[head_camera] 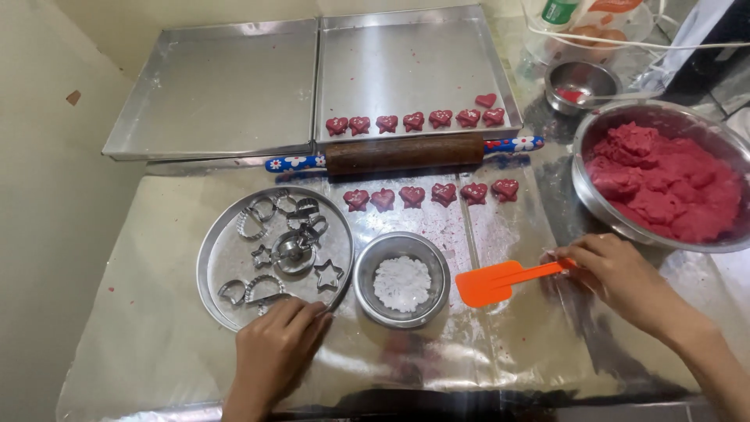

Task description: Arranging heart-shaped dough pieces on a baking tray and dipping them in flour

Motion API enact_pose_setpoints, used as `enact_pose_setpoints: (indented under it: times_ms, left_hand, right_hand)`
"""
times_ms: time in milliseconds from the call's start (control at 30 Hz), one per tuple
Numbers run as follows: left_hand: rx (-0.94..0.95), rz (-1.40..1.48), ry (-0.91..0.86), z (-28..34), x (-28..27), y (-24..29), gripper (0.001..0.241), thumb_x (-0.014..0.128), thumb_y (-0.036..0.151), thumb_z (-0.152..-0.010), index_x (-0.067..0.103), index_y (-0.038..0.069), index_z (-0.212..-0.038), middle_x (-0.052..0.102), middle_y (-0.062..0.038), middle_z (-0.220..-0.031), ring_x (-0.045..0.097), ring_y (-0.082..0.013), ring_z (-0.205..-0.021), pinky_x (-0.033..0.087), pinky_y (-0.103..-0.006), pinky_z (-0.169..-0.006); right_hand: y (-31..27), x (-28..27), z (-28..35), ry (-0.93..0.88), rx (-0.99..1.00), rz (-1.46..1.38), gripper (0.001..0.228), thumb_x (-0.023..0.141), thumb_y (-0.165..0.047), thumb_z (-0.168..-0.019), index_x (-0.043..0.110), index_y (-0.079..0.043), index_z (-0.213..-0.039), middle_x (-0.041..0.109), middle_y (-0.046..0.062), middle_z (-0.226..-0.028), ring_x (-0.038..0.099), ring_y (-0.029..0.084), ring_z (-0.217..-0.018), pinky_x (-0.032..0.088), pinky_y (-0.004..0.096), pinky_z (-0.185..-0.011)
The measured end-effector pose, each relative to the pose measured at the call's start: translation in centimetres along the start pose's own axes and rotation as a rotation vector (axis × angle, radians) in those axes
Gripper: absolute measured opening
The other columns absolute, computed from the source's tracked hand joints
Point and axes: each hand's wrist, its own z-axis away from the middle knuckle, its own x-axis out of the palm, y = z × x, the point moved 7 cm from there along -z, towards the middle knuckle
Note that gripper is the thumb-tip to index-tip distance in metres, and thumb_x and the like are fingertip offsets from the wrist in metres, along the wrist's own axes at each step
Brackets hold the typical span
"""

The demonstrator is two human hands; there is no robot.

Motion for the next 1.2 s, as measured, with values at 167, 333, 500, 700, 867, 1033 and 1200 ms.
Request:
enact_pose_setpoints:
  times_ms: [167, 333, 500, 700, 867, 1033, 1200]
  left_hand:
    - [-0.025, -0.016, 0.018, 0.3, -0.4, -0.8, 0.012, 0.071, 0.034, -0.093, 0.074, 0.022, -0.090, 0.069, 0.006, -0.081, 0.064, -0.0120, -0.066, 0.045, -0.0309, -0.040]
    - [-0.131, 0.003, -0.062, 0.4, -1.4, -1.9, 0.014, 0.070, 0.034, -0.091, 0.076, 0.021, -0.092, 0.073, 0.004, -0.084, 0.067, -0.0127, -0.067, 0.050, -0.0321, -0.042]
    - [-0.318, -0.061, -0.062, 0.6, -3.3, -3.5, 0.020, 0.065, 0.040, -0.091, 0.078, 0.024, -0.093, 0.071, 0.008, -0.087, 0.069, -0.0161, -0.074, 0.045, -0.0375, -0.046]
    - [-0.294, -0.229, -0.184, 3.2, -1.6, -7.5, 0.039, 0.061, 0.052, -0.088, 0.071, 0.034, -0.120, 0.070, 0.011, -0.103, 0.063, -0.0116, -0.096, 0.057, -0.0376, -0.049]
    - [0.160, 0.129, 0.036, 0.2, -1.0, 0.8, 0.055, 0.088, 0.021, -0.075, 0.066, 0.007, -0.123, 0.071, -0.014, -0.113, 0.068, -0.0259, -0.100, 0.060, -0.0396, -0.089]
    - [0.584, 0.191, 0.021, -1.7, -0.5, 7.9, 0.042, 0.073, 0.018, -0.098, 0.060, 0.005, -0.136, 0.067, -0.015, -0.127, 0.062, -0.0282, -0.115, 0.048, -0.0491, -0.103]
    - [0.721, 0.097, 0.060, -1.7, 0.0, 8.8, 0.048, 0.062, 0.014, -0.107, 0.045, 0.017, -0.152, 0.063, -0.006, -0.099, 0.060, -0.0217, -0.084, 0.049, -0.0357, -0.072]
  right_hand:
    - [0.4, 1.2, 1.7, -0.093, 0.105, 0.123, 0.032, 0.059, -0.039, -0.094, 0.065, -0.021, -0.119, 0.064, 0.000, -0.127, 0.056, 0.026, -0.124, 0.048, 0.043, -0.100]
    - [-0.6, 0.1, 2.4, -0.019, 0.049, 0.158, 0.034, 0.058, -0.043, -0.093, 0.063, -0.021, -0.119, 0.065, -0.003, -0.134, 0.053, 0.029, -0.139, 0.045, 0.045, -0.112]
    - [-0.4, -3.1, 3.3, -0.064, 0.324, -0.346, 0.031, 0.066, -0.028, -0.090, 0.069, -0.018, -0.119, 0.071, -0.001, -0.108, 0.074, 0.015, -0.093, 0.066, 0.030, -0.084]
    - [-1.9, -7.1, 4.0, 0.233, 0.330, -0.587, 0.024, 0.082, -0.007, -0.077, 0.081, -0.009, -0.100, 0.080, 0.002, -0.092, 0.073, 0.012, -0.080, 0.058, 0.025, -0.079]
    - [-1.4, -4.3, 5.2, 0.342, 0.620, -0.903, 0.023, 0.077, 0.003, -0.083, 0.076, 0.002, -0.107, 0.076, 0.010, -0.108, 0.066, 0.015, -0.097, 0.053, 0.025, -0.093]
    - [-0.7, -0.3, 6.0, 0.461, 0.676, -1.378, 0.028, 0.064, 0.001, -0.097, 0.068, 0.011, -0.122, 0.068, 0.018, -0.092, 0.065, 0.022, -0.086, 0.051, 0.027, -0.083]
    - [-1.5, 2.8, 6.4, 0.534, 0.813, -1.536, 0.047, 0.063, 0.007, -0.090, 0.061, 0.003, -0.137, 0.068, 0.014, -0.109, 0.064, 0.018, -0.100, 0.049, 0.025, -0.102]
